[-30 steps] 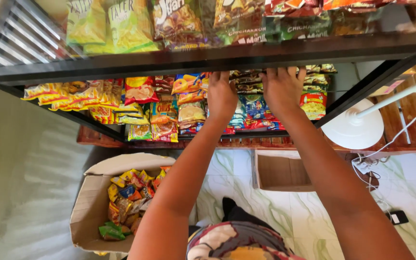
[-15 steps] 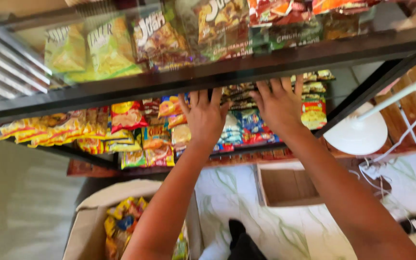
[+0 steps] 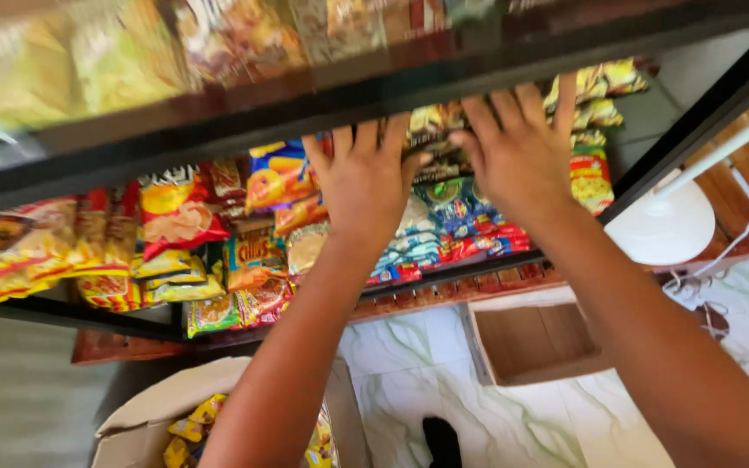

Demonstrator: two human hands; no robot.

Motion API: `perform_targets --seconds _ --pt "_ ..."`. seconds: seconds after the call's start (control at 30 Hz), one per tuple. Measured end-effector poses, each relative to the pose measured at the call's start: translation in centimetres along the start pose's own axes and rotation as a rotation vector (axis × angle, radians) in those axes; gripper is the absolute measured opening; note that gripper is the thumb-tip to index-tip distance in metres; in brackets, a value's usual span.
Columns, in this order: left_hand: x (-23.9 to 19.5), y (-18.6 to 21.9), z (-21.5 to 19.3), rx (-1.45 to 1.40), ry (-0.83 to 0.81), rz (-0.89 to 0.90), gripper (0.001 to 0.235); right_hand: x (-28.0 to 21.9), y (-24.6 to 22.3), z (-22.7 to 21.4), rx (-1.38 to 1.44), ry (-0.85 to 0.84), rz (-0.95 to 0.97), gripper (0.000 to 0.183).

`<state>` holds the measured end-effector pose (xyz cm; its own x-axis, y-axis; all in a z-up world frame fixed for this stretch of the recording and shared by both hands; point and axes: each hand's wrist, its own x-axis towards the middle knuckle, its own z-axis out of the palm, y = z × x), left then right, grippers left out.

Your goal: The recorder is taking snack bags out of a cardboard box and arranging them on a display shelf.

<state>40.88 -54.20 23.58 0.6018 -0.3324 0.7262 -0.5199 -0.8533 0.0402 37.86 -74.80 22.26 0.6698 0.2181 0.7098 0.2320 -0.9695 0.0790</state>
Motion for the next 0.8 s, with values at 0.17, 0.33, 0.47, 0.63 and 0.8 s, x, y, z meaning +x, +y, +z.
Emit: perform_targets --seconds 0.17,0.33,0.47,0.63,0.8 --pt "1.8 -0.7 0.9 -0.043 -0.148 -0.067 0.062 1.1 0.8 0.6 0.003 0.07 -0.048 0.031" --pt "2.7 -2.1 1.9 -0.01 -0.087 -0.014 0.071 1.8 1.6 1.9 -0.018 0.101 -0.056 0.022" --pt "2.7 -2.7 3.0 0.028 -0.033 0.034 0.064 1.6 1.7 2.3 0.009 0.104 -0.07 0.021" --pt "2.5 -2.6 2.5 0.078 -0.069 0.046 0.071 1.2 1.0 1.2 0.003 0.117 -0.104 0.033" --pt "1.8 -2.6 1.9 0.081 -0.083 0.075 0.073 0.7 0.6 1.0 0.038 0.076 -0.056 0.052"
